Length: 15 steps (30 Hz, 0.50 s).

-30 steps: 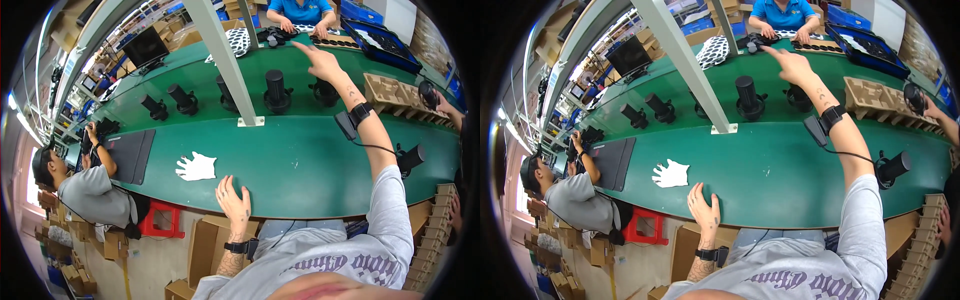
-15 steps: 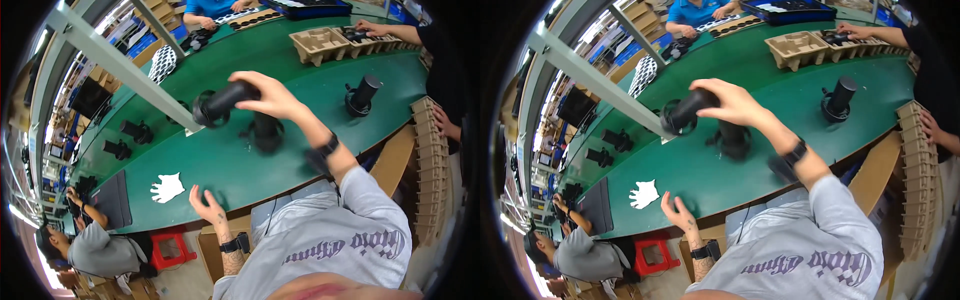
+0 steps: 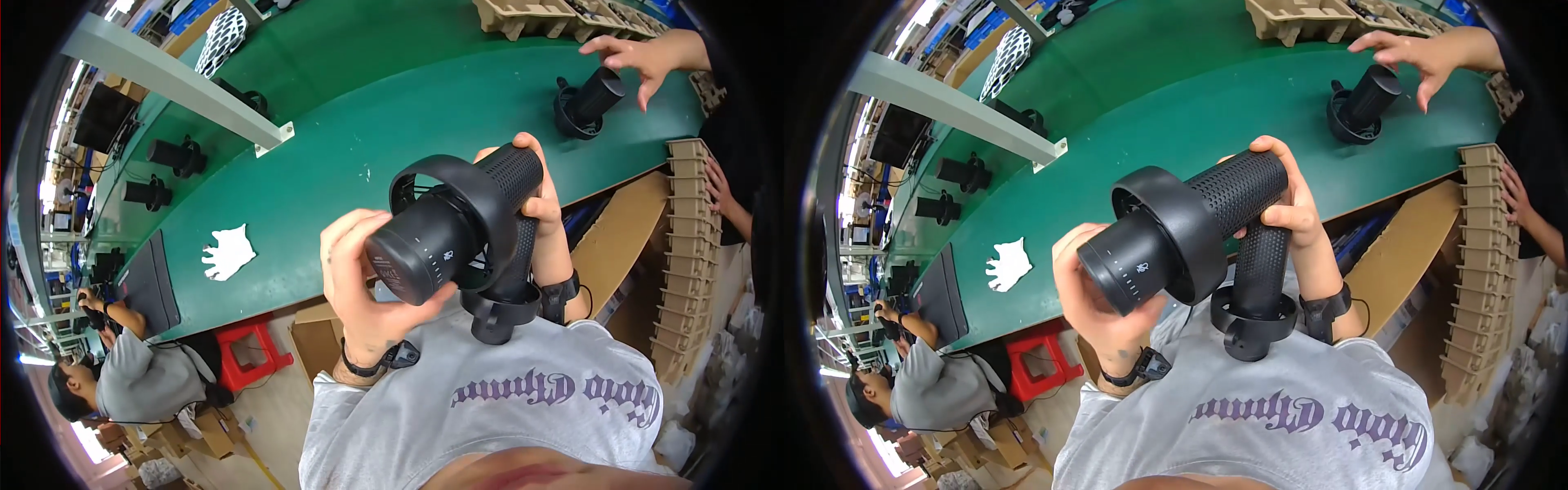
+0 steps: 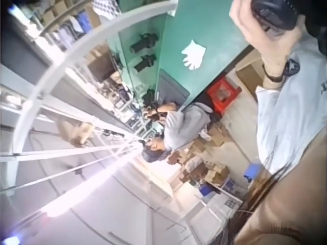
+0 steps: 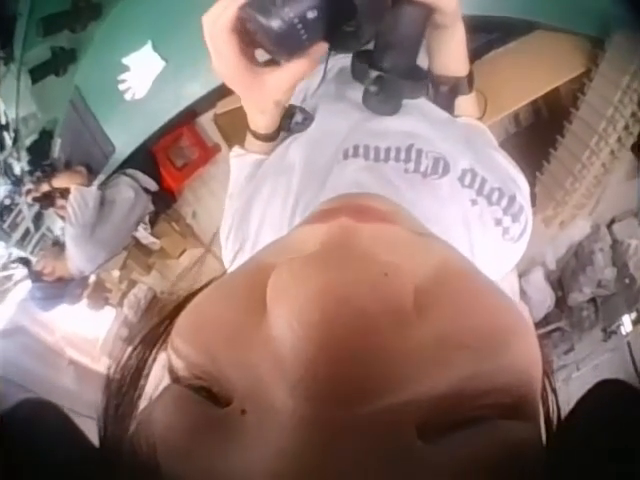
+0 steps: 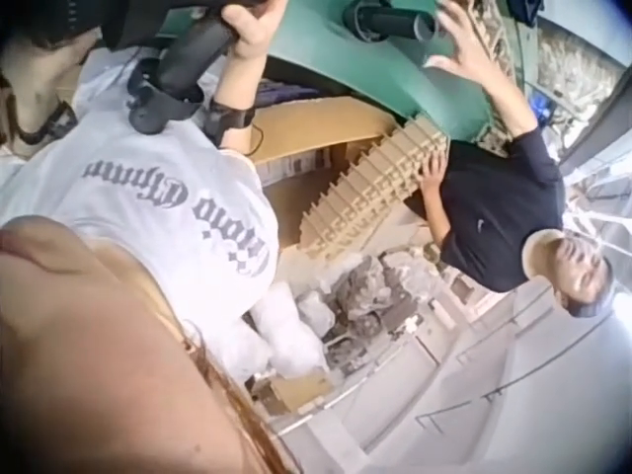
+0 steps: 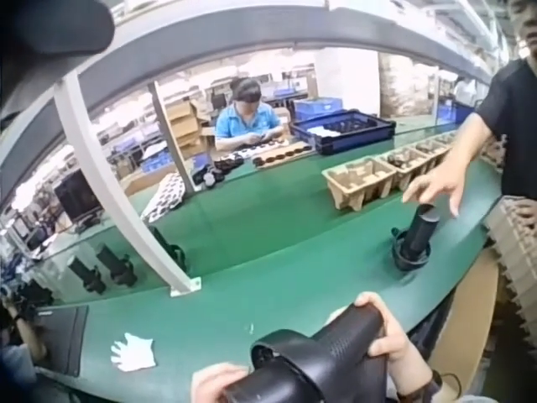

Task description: The person picks up a microphone, rotates it to inspect it, and wipes the base with a cloth before returning it to the table. This process is repeated with several other microphones.

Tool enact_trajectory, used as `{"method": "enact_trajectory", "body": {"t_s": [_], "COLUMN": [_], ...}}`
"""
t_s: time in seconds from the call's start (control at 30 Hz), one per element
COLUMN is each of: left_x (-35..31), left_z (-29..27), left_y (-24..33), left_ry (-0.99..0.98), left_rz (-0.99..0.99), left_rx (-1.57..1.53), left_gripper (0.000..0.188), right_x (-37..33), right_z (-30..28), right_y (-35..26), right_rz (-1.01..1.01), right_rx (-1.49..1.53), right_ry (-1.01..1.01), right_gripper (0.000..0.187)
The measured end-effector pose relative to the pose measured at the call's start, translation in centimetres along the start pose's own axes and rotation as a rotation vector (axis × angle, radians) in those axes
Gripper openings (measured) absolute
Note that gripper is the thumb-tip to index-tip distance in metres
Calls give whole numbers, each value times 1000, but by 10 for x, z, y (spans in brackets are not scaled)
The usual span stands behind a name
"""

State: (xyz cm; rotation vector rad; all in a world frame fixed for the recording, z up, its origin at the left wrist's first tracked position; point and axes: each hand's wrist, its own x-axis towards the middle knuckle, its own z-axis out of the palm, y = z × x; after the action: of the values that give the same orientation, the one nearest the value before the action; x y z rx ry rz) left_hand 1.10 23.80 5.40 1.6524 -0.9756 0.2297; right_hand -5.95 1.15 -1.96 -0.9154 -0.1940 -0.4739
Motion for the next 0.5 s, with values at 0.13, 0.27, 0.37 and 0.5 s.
{"method": "enact_trajectory", "body": {"t_s": [0.13,0.27,0.37,0.5], "left_x": [-5,-2,0,0], "left_z": [0,-2,0,2], "left_y": [4,8,9,16], "left_ry": [62,8,12,37], "left_rz": [-25,133,183,223], "left_rx": [-152,38,72,100], "left_gripper": [73,75,74,74], "right_x": [-3,-2,-2,-3], "right_z": [-4,1,-5,-1], "right_y": [8,7,11,7], "right_rz": [37,67,81,132], "right_rx": [91,82,72,63], "right_ry": [-76,-47,-48,-15], "right_gripper": [78,82,86,90]}}
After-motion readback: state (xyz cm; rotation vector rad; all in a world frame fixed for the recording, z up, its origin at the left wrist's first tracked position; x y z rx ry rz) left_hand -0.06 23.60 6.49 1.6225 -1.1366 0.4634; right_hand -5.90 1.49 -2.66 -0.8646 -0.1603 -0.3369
